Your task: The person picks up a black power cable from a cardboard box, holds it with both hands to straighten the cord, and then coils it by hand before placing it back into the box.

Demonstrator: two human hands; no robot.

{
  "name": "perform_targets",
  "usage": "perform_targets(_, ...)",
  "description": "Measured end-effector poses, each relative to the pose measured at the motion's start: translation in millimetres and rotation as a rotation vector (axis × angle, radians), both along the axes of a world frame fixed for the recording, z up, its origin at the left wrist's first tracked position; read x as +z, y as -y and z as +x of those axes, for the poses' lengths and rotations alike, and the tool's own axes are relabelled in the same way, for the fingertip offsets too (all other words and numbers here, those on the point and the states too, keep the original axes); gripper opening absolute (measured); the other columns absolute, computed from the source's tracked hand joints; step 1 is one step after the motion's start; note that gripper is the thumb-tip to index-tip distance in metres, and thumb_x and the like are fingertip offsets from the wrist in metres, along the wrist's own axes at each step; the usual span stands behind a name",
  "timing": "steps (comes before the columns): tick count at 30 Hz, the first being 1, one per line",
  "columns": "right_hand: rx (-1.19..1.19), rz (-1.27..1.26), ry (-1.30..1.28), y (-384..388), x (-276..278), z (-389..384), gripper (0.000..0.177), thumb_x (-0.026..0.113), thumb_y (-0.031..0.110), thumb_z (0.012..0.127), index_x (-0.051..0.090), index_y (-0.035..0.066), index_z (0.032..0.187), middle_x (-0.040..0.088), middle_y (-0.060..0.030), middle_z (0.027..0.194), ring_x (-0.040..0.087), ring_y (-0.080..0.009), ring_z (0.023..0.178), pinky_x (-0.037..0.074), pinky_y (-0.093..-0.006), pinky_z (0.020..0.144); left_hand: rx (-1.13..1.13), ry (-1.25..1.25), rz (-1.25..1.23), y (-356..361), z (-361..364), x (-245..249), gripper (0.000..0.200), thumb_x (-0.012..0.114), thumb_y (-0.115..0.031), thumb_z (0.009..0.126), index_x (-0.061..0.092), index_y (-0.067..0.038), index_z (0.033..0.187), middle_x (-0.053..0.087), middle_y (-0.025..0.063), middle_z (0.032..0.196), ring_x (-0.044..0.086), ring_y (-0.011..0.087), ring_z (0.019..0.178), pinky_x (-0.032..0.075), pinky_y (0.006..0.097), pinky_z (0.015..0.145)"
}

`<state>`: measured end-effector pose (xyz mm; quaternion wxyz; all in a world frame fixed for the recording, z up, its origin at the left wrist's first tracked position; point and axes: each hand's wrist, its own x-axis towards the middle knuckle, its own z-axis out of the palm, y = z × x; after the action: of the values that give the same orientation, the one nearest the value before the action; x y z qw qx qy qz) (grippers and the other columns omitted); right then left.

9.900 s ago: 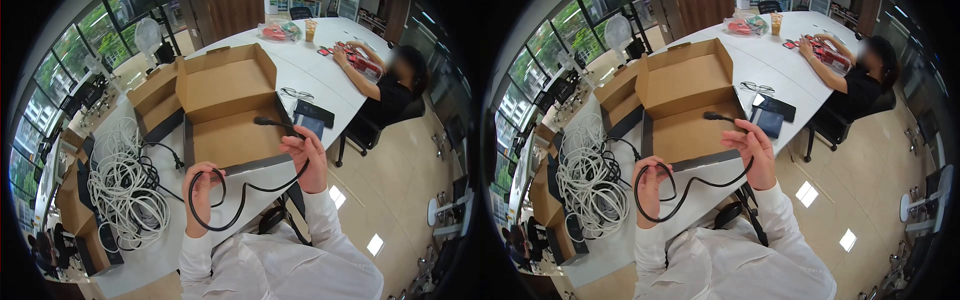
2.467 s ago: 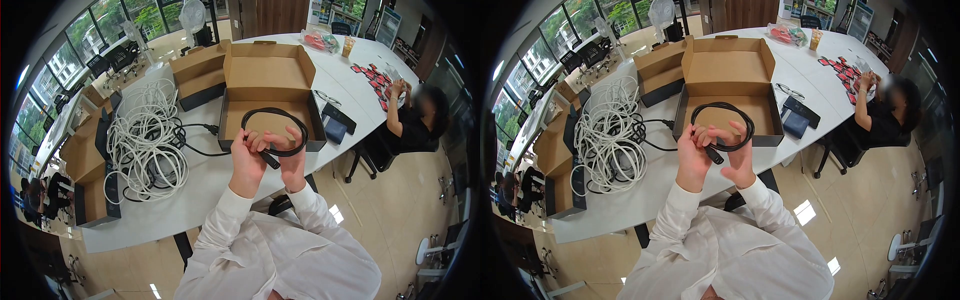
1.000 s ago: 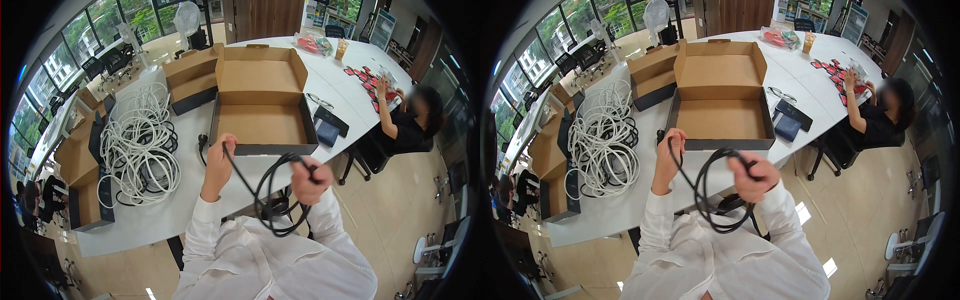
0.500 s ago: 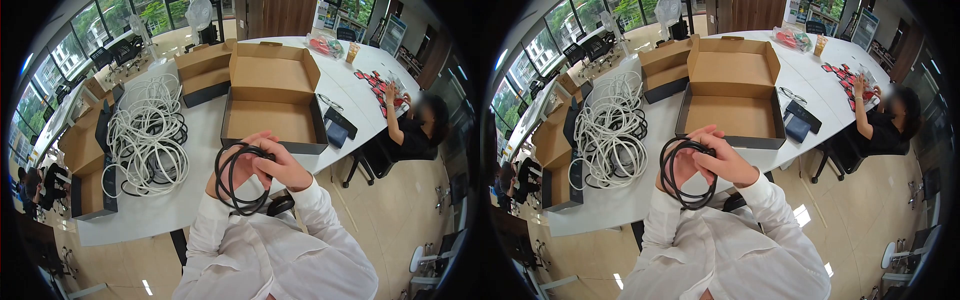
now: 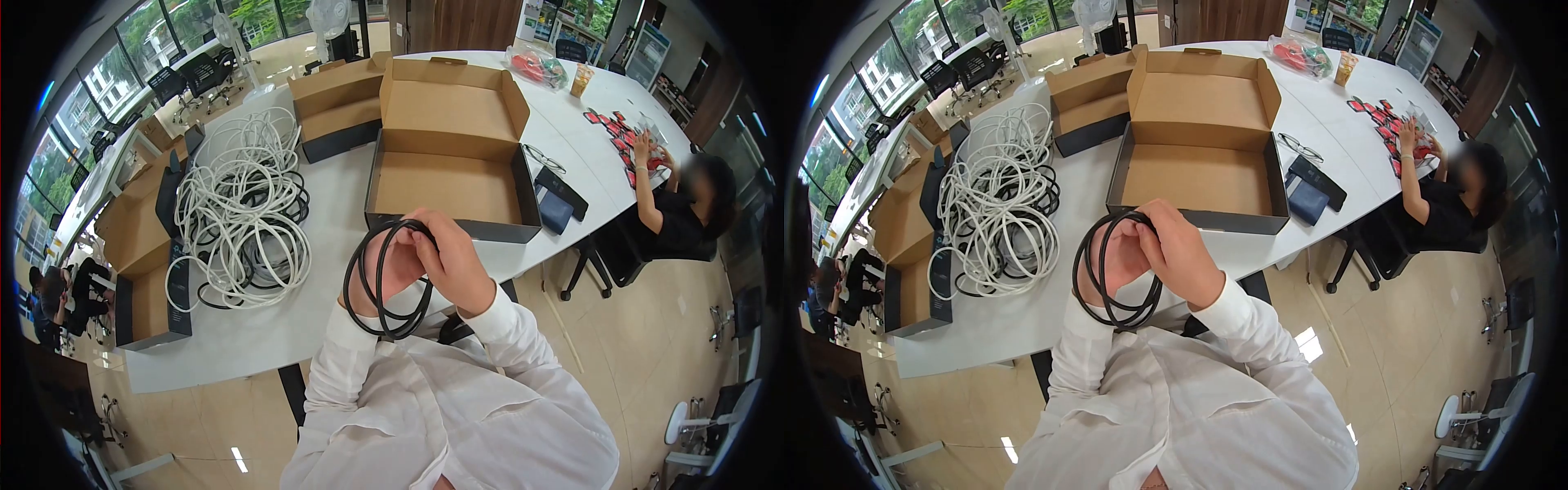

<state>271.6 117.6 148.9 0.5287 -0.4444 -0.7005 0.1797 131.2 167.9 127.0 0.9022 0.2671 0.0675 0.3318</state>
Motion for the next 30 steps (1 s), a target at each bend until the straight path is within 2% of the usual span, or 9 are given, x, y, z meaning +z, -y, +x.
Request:
perform_targets(3,-0.031,0.019,-0.007,-12.6,-10.2,4.2,0.008,0.056,0.002,0.093,0.056,-0.002,0.100,0.062,-0.0196,0.092,0.062,-0.0329,0.082,0.049,-0.0379,0.072,0.097,-0.075,-0.128,-0.9,8.5,-24.3,0.014,0.056,-0.020,0.095,0.062,-0.008,0.101,0.063,0.0014,0.103,0.062,0.0171,0.100,0.050,0.0345,0.090)
perform_targets(6,0.029,-0.445,-0.618,-3.3,6.0,9.4,0.009,0.053,0.005,0.098,0.055,-0.003,0.098,0.063,-0.0148,0.085,0.061,-0.0214,0.074,0.048,-0.0335,0.068,0.148,0.153,0.080,2.5,17.7,-26.1,0.035,0.055,-0.026,0.098,0.061,-0.002,0.122,0.063,0.0106,0.127,0.057,0.0245,0.117,0.044,0.0352,0.101)
perform_targets(7,-0.166,-0.081,-0.336,-12.1,-7.2,19.9,0.012,0.051,0.009,0.101,0.056,-0.003,0.100,0.061,-0.0067,0.081,0.053,-0.0105,0.072,0.045,-0.0280,0.065,-0.044,0.181,-0.015,-1.8,12.0,-19.1,0.059,0.047,-0.040,0.101,0.049,0.006,0.138,0.052,0.0214,0.143,0.052,0.0307,0.127,0.038,0.0380,0.110)
perform_targets(10,-0.236,-0.057,-0.480,-21.4,-11.0,48.2,0.012,0.050,0.009,0.101,0.057,-0.002,0.102,0.057,-0.0020,0.082,0.048,-0.0077,0.071,0.042,-0.0255,0.064,0.018,0.099,-0.024,17.9,-5.9,15.2,0.086,0.024,-0.062,0.102,0.037,0.011,0.145,0.045,0.0284,0.147,0.045,0.0344,0.136,0.034,0.0410,0.114)
perform_targets(16,-0.077,-0.110,-0.657,-22.3,-16.7,54.9,0.015,0.048,0.013,0.103,0.055,0.000,0.107,0.057,-0.0014,0.092,0.054,-0.0069,0.079,0.050,-0.0248,0.072,0.152,-0.127,0.338,23.9,3.0,14.2,0.073,0.033,-0.065,0.100,0.052,-0.001,0.129,0.058,0.0227,0.131,0.060,0.0317,0.119,0.046,0.0435,0.103)
perform_targets(17,-0.041,-0.138,-0.722,-20.9,-15.2,54.2,0.016,0.048,0.013,0.103,0.055,0.000,0.108,0.057,-0.0020,0.094,0.056,-0.0078,0.080,0.052,-0.0262,0.075,0.249,-0.198,0.291,31.2,8.0,18.1,0.048,0.039,-0.049,0.106,0.054,-0.006,0.120,0.062,0.0127,0.112,0.067,0.0244,0.093,0.050,0.0422,0.097)
perform_targets(24,0.210,-0.428,-1.016,-4.7,5.3,74.2,0.034,0.052,0.010,0.101,0.043,0.006,0.134,0.060,-0.0135,0.119,0.066,-0.0179,0.092,0.060,-0.0347,0.080,0.289,-0.055,-0.002,20.3,7.4,7.8,0.017,0.049,-0.016,0.106,0.057,-0.008,0.118,0.047,-0.0005,0.079,0.045,0.0069,0.057,0.045,0.0250,0.067)
perform_targets(28,0.230,-0.414,-0.954,-3.5,6.2,74.5,0.039,0.054,0.009,0.101,0.040,0.005,0.136,0.061,-0.0161,0.121,0.068,-0.0181,0.082,0.058,-0.0307,0.073,0.128,0.045,-0.088,13.8,8.9,13.9,0.055,0.040,-0.054,0.103,0.061,-0.004,0.113,0.038,-0.0024,0.067,0.033,0.0066,0.043,0.032,0.0242,0.050)
perform_targets(30,0.227,-0.404,-0.876,-1.9,3.9,75.5,0.040,0.054,0.009,0.100,0.040,0.005,0.137,0.063,-0.0152,0.119,0.067,-0.0157,0.077,0.057,-0.0286,0.070,0.123,-0.077,-0.062,14.8,10.6,20.0,0.067,0.035,-0.068,0.097,0.058,-0.006,0.090,0.034,-0.0032,0.059,0.028,0.0080,0.039,0.029,0.0252,0.046)
